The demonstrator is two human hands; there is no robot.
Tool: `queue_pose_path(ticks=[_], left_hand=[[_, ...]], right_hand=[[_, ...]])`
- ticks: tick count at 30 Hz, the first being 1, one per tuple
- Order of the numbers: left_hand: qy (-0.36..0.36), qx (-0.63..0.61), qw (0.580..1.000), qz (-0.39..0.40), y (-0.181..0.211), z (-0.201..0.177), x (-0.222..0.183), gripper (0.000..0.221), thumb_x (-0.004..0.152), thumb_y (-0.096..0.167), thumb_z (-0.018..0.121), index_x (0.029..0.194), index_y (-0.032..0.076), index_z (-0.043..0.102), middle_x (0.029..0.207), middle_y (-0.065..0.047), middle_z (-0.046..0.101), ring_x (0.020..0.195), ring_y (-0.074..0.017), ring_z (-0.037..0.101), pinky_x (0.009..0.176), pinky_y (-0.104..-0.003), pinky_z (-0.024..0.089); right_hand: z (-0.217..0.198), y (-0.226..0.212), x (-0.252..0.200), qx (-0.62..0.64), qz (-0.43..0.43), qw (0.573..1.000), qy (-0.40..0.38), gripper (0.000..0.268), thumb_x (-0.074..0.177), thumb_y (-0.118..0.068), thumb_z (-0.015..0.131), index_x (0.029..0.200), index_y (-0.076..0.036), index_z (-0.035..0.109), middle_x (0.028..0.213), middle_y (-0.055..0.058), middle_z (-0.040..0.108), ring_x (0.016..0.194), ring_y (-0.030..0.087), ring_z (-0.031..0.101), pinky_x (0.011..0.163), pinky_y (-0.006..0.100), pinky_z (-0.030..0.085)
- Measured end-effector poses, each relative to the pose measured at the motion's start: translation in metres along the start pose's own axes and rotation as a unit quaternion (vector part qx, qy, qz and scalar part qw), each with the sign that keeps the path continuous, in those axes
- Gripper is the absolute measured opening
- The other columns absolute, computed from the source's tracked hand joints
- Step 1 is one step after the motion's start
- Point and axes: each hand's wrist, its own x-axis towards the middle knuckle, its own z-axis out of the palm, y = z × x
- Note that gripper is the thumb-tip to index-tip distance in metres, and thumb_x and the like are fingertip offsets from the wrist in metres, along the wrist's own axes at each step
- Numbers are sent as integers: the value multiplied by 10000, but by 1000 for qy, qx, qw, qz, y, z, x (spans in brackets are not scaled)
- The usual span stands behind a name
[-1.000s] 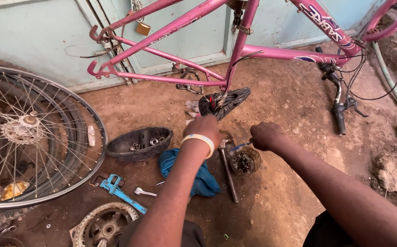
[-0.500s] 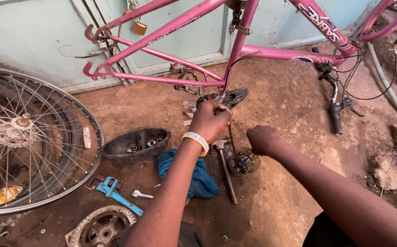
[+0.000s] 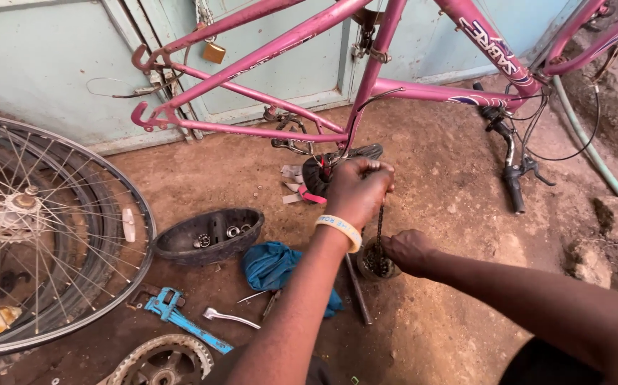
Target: Cleaning a bicycle chain by scrubbing it with a toothbrush and rotating it to reach all links.
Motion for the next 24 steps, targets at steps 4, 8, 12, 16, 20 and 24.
queue_pose_path(ticks=[4,8,12,16,20,24], left_hand=[[6,80,995,-63,-13,3,-4,259,762,201,631,973,102,744,666,-62,701,639,-175,706,649,-311,539],[-15,63,996,-61,-15,3,-9,307,789,124,616,1068,48,720,814,-102,730,611,-158,678,642,-322,550],[14,-5,998,-56,-21,4,-8,362,826,82,608,1161,-44,663,971,-197,702,613,-161,652,575,-298,506],[41,-17,997,-68,-16,1,-15,395,841,34,655,1216,-91,643,1033,-218,698,581,-145,629,554,-257,494],[39,-9,996,-74,-8,4,-28,396,858,45,646,1230,-94,636,1041,-215,712,599,-148,666,582,-270,493],[26,-67,996,-58,-16,13,-22,438,833,-25,581,1261,-121,585,1113,-250,683,840,-206,704,696,-303,535]], right_hand=[[-121,-7,-15,162,125,973,-103,111,992,-258,547,971,-227,651,708,39,595,761,211,740,543,303,480],[-63,9,-9,177,84,980,-33,189,888,-309,686,1008,-185,610,665,89,637,651,327,722,531,442,568],[-60,11,-18,262,94,958,-72,177,913,-319,633,999,-165,617,711,122,681,698,364,738,596,483,588],[-95,13,-37,289,105,950,-56,189,908,-252,584,1065,-147,599,720,162,699,731,389,751,633,512,600],[-30,7,-28,282,117,951,-46,178,911,-321,635,1028,-186,621,692,126,679,679,365,732,601,482,591],[-55,15,-34,320,113,939,-59,158,884,-283,625,970,-156,662,733,180,715,758,406,749,651,522,609]])
